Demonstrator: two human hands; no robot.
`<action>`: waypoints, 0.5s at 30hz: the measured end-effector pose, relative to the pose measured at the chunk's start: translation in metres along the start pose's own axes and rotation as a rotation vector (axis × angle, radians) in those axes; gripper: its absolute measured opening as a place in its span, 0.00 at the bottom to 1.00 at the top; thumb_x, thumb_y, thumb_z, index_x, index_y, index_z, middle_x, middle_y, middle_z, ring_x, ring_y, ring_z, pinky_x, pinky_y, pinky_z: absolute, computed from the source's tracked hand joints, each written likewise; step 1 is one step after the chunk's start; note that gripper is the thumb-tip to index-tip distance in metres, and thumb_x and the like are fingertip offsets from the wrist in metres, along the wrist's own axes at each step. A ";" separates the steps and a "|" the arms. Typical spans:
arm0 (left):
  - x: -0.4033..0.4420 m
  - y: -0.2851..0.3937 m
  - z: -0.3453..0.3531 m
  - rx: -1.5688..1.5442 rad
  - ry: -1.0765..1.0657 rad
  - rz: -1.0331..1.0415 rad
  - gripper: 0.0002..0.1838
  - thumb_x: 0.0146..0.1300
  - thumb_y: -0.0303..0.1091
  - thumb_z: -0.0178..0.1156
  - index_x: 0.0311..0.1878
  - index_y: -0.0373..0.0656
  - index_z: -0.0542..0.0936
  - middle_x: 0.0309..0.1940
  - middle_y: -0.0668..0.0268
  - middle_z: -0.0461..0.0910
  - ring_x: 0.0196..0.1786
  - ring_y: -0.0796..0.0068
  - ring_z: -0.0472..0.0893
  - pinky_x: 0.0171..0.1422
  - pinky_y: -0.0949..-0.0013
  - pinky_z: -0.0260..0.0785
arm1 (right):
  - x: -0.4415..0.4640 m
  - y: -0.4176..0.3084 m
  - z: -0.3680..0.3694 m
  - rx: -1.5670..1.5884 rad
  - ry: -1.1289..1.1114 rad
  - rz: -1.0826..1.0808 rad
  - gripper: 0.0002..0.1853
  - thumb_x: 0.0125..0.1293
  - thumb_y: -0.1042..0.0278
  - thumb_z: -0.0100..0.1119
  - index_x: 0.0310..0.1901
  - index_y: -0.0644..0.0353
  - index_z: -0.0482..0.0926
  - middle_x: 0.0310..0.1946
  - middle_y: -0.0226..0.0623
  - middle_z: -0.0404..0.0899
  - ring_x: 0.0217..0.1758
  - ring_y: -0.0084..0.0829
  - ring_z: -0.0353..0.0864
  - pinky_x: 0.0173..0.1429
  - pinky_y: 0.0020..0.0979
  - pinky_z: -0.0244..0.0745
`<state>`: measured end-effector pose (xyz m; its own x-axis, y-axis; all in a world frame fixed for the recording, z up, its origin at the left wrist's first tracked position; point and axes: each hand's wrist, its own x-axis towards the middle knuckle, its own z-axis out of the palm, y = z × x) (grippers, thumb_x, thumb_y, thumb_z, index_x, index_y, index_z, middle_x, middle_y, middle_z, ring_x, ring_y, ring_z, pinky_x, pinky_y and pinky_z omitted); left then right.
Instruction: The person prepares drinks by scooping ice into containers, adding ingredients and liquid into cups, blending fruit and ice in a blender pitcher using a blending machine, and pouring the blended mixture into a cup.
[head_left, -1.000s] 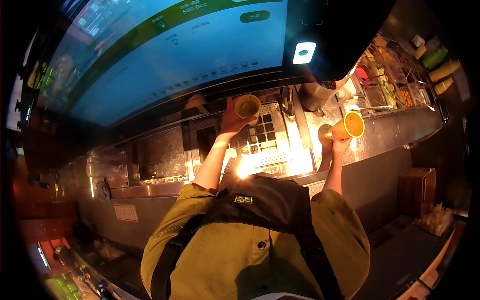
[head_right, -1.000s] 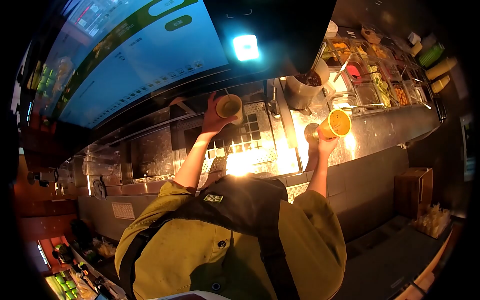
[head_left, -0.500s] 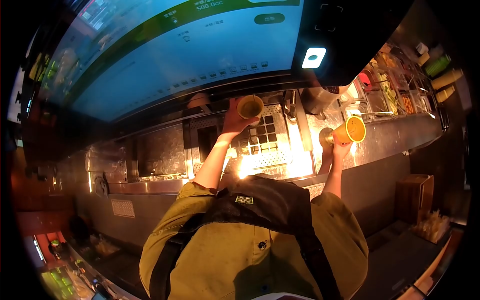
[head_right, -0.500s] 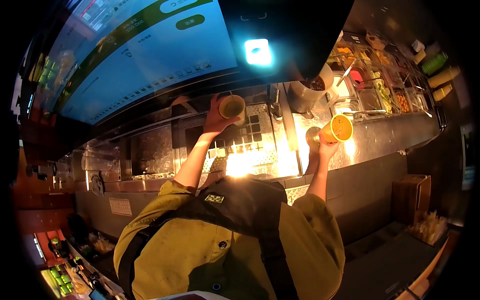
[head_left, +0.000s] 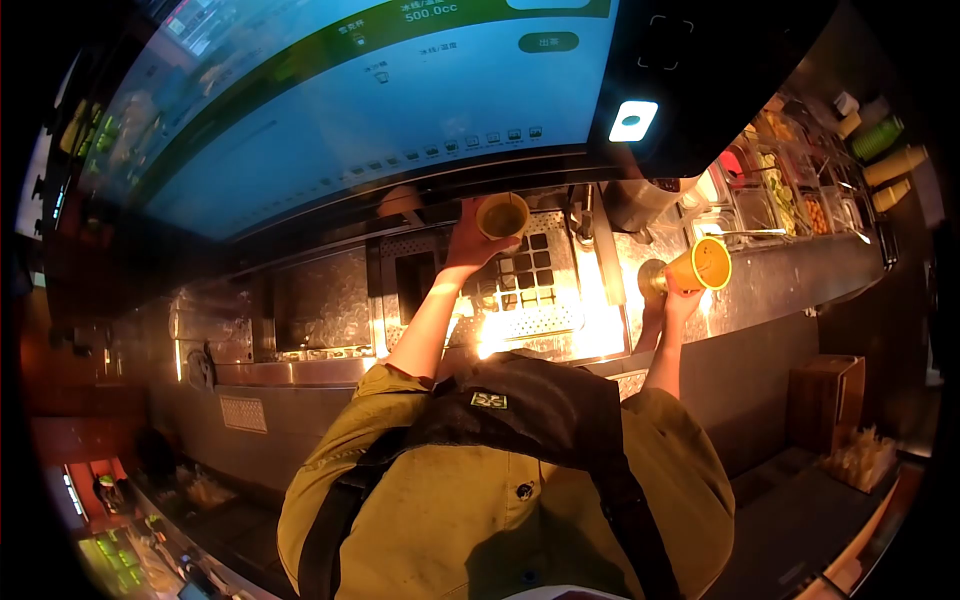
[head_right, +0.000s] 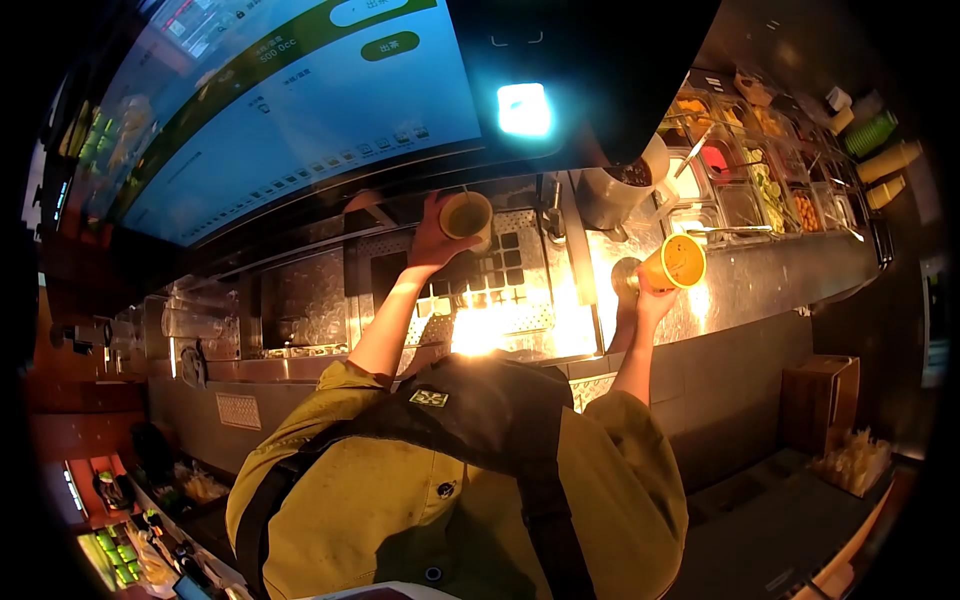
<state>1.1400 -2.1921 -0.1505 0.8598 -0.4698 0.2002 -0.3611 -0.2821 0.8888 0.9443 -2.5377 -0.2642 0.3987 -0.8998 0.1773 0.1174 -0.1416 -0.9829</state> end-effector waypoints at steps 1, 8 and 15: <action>0.000 0.001 0.000 0.005 -0.004 -0.006 0.57 0.38 0.37 0.77 0.66 0.37 0.48 0.53 0.61 0.73 0.57 0.67 0.73 0.62 0.68 0.64 | 0.000 -0.001 0.000 0.018 -0.001 -0.001 0.40 0.44 0.78 0.73 0.59 0.64 0.60 0.53 0.45 0.69 0.55 0.35 0.71 0.59 0.35 0.67; -0.001 0.000 0.000 0.015 0.024 -0.005 0.57 0.37 0.39 0.77 0.67 0.38 0.49 0.53 0.61 0.73 0.57 0.67 0.73 0.62 0.68 0.64 | 0.000 0.004 -0.001 0.054 -0.003 -0.001 0.40 0.44 0.78 0.74 0.59 0.64 0.60 0.52 0.45 0.70 0.54 0.35 0.73 0.58 0.35 0.69; 0.000 -0.001 0.000 0.016 0.008 0.009 0.58 0.37 0.37 0.77 0.67 0.38 0.48 0.53 0.61 0.73 0.57 0.67 0.73 0.62 0.68 0.64 | -0.001 -0.002 0.000 -0.003 0.001 -0.018 0.40 0.44 0.76 0.74 0.58 0.65 0.61 0.52 0.46 0.70 0.53 0.36 0.73 0.58 0.35 0.69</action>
<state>1.1404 -2.1922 -0.1511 0.8591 -0.4659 0.2117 -0.3747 -0.2909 0.8803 0.9436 -2.5364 -0.2620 0.3957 -0.8975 0.1949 0.1215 -0.1592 -0.9797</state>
